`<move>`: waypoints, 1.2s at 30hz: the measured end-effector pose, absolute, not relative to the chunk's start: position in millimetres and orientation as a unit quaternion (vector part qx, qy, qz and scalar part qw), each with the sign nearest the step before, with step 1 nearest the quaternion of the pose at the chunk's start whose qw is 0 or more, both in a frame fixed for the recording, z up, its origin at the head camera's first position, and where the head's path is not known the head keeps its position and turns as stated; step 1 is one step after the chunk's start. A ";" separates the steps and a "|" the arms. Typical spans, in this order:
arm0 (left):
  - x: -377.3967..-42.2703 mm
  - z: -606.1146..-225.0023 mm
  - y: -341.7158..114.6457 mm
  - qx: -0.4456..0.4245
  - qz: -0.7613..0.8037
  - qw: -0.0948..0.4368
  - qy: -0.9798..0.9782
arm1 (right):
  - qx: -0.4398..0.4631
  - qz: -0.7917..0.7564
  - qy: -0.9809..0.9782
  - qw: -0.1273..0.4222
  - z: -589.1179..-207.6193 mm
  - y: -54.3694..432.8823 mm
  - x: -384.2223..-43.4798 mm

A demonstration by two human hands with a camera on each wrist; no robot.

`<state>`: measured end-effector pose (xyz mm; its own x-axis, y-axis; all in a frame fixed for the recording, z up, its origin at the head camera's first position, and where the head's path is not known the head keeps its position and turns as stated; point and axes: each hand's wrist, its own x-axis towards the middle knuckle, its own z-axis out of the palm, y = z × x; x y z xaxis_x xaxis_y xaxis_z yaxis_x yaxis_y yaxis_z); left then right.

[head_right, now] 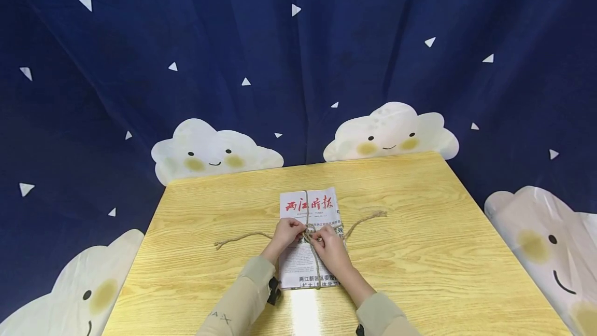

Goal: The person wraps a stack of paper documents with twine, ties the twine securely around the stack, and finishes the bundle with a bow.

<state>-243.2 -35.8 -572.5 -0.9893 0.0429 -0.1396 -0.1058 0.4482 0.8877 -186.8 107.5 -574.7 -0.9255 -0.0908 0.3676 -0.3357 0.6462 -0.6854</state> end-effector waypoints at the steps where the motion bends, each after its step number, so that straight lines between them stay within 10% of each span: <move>1: -243.2 -572.7 -35.7 -0.019 0.525 0.071 0.848 | 0.114 0.394 -0.900 0.149 -575.0 106.2 -184.6; 20: -240.7 -575.9 -35.3 -0.025 0.554 0.065 0.829 | 0.099 0.373 -0.916 0.111 -583.5 100.2 -169.2; 28: -240.8 -579.0 -36.6 -0.024 0.553 0.066 0.830 | -0.073 0.416 -0.894 0.149 -577.8 126.0 -182.9; 36: -240.7 -577.6 -36.0 -0.035 0.553 0.078 0.829 | -0.198 0.404 -0.892 0.031 -573.7 147.6 -184.7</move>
<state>-240.7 -36.0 -577.6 -0.9854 0.0287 -0.1679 -0.1440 0.3855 0.9114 -184.7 147.6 -573.7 -0.9198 0.3785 -0.1040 0.3277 0.5945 -0.7343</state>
